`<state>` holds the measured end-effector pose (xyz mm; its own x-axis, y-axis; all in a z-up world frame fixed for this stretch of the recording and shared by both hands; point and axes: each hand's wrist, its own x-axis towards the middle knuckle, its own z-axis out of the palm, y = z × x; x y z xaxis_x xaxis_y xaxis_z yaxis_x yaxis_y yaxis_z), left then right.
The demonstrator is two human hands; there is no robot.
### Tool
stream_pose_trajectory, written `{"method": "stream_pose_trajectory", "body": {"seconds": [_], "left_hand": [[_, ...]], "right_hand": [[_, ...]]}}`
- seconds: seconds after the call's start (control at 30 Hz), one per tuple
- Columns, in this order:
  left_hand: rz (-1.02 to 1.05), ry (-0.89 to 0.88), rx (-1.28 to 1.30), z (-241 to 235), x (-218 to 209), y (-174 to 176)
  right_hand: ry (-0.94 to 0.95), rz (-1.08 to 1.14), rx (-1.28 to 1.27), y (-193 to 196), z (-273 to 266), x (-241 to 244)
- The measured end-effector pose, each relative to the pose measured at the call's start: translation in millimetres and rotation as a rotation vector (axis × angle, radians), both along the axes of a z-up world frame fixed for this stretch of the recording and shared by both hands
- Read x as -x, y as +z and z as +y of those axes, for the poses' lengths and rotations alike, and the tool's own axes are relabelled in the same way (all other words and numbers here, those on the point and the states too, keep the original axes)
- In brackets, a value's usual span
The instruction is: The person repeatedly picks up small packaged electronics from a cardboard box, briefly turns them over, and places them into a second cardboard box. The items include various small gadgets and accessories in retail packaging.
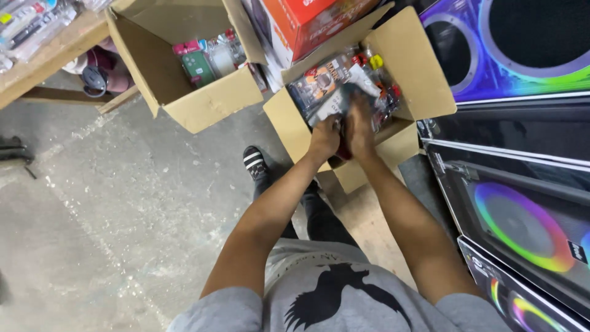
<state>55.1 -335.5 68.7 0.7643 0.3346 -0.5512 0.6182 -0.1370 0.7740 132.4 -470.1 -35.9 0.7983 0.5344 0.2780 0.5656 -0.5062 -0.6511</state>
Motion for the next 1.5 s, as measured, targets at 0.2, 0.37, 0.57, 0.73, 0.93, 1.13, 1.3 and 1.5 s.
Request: {"method": "stream_pose_trajectory", "body": {"seconds": [0.2,0.37,0.57,0.73,0.93,1.13,1.3,1.5], "left_hand": [[-0.137,0.228,0.227,-5.3,7.8,25.9],[-0.148,0.296,0.272,-7.5,5.6,26.6],[-0.073,0.526,0.92,-3.1,-6.5,26.9],[0.001,0.678,1.353,6.4,4.2,52.7],[0.009,0.705,1.397,15.3,18.6,81.6],[-0.055,0.689,1.231,31.2,30.3,89.3],[-0.235,0.36,0.2,13.4,42.5,63.0],[-0.374,0.146,-0.423,14.0,82.4,63.1]], "right_hand": [[-0.527,0.568,0.167,-1.5,-29.1,-45.0],[-0.681,0.889,-0.501,81.0,-5.9,2.6],[-0.189,0.692,-0.469,99.7,-1.6,58.6],[0.086,0.197,-0.114,102.9,22.3,4.5],[0.019,0.038,-0.028,83.6,4.6,-47.1],[-0.127,0.129,0.263,43.2,-18.1,-49.4],[-0.222,0.64,0.062,84.2,9.8,-4.0],[-0.301,1.171,-0.308,152.0,64.7,58.4]]}}
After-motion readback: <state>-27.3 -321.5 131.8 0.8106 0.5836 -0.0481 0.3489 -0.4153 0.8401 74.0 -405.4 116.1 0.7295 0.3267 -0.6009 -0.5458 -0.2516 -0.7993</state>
